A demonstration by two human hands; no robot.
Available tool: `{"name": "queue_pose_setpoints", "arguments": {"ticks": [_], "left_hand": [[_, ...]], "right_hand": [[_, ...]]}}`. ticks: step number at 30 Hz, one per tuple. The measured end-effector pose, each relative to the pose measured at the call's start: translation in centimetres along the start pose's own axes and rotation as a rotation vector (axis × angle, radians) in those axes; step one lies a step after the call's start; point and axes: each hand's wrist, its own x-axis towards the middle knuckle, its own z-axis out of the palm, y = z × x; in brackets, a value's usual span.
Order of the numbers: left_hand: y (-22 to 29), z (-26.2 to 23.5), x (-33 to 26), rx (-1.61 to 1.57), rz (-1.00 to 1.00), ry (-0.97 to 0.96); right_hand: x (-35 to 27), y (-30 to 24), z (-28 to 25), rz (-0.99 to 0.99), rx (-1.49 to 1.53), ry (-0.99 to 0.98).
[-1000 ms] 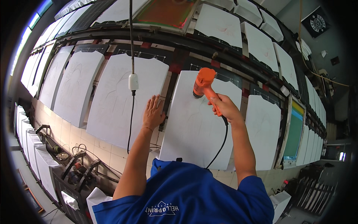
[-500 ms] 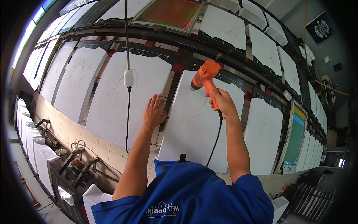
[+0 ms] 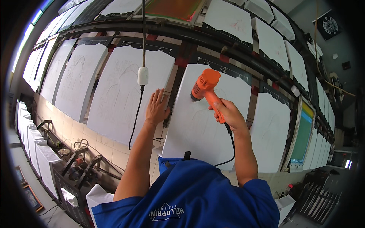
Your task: The person uses a heat gun to apply heat to white t-shirts laid out on a drying rack. They move the heat gun across the surface of the shirts while occasionally touching the fabric with their other hand.
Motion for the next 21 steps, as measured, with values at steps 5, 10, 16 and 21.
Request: {"name": "queue_pose_setpoints", "arguments": {"ticks": [5, 10, 16, 21], "left_hand": [[-0.1, 0.1, 0.1, -0.009, 0.002, 0.002], [0.0, 0.3, 0.2, -0.005, 0.000, 0.011], [0.1, 0.3, 0.1, -0.004, -0.004, 0.015], [0.3, 0.2, 0.4, 0.013, 0.000, -0.017]], "right_hand": [[-0.1, 0.0, 1.1, -0.004, 0.021, -0.088], [-0.9, 0.1, 0.6, 0.024, -0.072, 0.005], [-3.1, 0.1, -2.6, 0.088, -0.073, -0.033], [-2.3, 0.9, -3.8, 0.004, -0.056, 0.130]]}}
